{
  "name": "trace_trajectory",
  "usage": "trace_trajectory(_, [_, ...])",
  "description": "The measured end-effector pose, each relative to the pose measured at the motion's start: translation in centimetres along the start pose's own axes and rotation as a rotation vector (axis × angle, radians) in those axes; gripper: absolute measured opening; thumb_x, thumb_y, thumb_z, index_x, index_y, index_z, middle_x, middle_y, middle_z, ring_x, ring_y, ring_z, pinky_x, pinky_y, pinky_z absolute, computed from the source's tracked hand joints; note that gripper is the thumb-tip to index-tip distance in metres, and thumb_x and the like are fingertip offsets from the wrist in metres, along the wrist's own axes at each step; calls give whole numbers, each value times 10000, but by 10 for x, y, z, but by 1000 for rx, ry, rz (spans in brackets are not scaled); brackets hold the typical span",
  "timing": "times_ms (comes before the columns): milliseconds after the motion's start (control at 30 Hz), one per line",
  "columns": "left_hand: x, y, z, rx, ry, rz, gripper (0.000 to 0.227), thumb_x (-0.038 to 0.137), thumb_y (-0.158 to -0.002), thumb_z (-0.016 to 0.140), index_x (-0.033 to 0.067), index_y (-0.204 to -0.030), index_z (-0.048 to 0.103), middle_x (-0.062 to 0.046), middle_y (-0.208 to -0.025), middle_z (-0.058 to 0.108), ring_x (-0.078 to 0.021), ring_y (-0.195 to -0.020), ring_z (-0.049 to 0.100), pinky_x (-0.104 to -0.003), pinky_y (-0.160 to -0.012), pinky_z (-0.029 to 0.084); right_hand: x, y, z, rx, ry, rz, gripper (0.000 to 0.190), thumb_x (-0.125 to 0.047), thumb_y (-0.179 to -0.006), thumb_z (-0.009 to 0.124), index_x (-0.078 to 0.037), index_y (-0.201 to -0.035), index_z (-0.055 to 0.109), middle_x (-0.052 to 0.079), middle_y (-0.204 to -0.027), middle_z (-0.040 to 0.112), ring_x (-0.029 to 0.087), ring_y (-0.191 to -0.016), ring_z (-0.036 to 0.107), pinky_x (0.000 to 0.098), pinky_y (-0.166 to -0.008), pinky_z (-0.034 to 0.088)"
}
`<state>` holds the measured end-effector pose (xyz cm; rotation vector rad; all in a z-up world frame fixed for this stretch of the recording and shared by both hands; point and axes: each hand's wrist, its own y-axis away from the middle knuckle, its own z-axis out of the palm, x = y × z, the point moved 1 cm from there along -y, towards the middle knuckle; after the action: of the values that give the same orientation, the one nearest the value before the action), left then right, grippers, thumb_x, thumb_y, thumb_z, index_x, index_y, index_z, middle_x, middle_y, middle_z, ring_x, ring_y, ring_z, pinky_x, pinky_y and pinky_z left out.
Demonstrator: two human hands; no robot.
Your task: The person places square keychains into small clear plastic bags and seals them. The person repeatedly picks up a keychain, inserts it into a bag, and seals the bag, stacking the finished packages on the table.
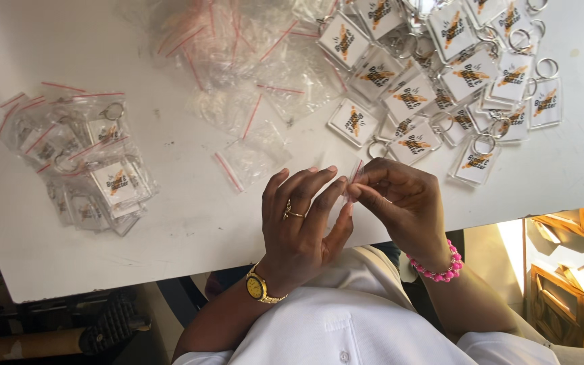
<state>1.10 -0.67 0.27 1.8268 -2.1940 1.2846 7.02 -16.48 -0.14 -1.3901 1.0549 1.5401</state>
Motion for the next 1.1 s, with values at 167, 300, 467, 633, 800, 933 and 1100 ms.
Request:
trace_trajectory(167, [10,-8,7,-58,86,-21,296,172,-888,749,71,-1164,724,-75,-1151,706,-288,-1048,691,-501,-1015,486,3,2,-14,8,22,-20,116,20,-871,788,97,-869,702,159,-750,650,166,-728,682,301,-679,627])
trace_trajectory(300, [17,-11,14,-69,58,-26,270,157,-861,780,83,-1117,739,-51,-1093,714,-269,-998,700,-486,-993,496,10,0,-24,-12,68,-58,119,-26,-888,773,53,-842,697,131,-706,594,163,-699,608,290,-680,573])
trace_trajectory(467, [18,-17,19,-67,14,-13,232,121,-854,800,101,-1082,760,-26,-1041,731,-244,-946,709,-480,-980,509,13,0,-28,-3,78,-63,131,-67,-901,767,11,-832,688,101,-716,573,151,-713,563,297,-688,537])
trace_trajectory(633, [19,-22,24,-21,-41,-21,183,90,-825,803,119,-1001,763,-9,-945,729,-227,-867,721,-467,-960,535,13,-1,-30,-23,45,-33,127,-39,-936,720,-4,-836,649,111,-751,592,169,-690,577,293,-687,534])
trace_trajectory(800, [16,-25,30,34,-106,-16,112,72,-844,753,124,-943,744,-6,-909,741,-208,-816,735,-462,-932,570,6,3,-24,29,-132,47,122,-61,-1002,652,11,-937,580,93,-861,613,134,-822,654,291,-777,577])
trace_trajectory(933, [18,-26,38,43,-108,23,108,82,-857,755,127,-955,747,-4,-903,751,-198,-812,741,-476,-929,577,15,8,-26,44,-174,102,158,4,-965,688,33,-927,538,123,-827,644,103,-822,604,281,-756,586])
trace_trajectory(1100, [18,-27,40,52,-134,89,95,72,-883,765,111,-970,778,-10,-869,752,-188,-769,744,-468,-922,585,16,7,-35,74,-160,76,174,25,-909,742,53,-932,571,168,-879,737,148,-771,696,305,-743,625])
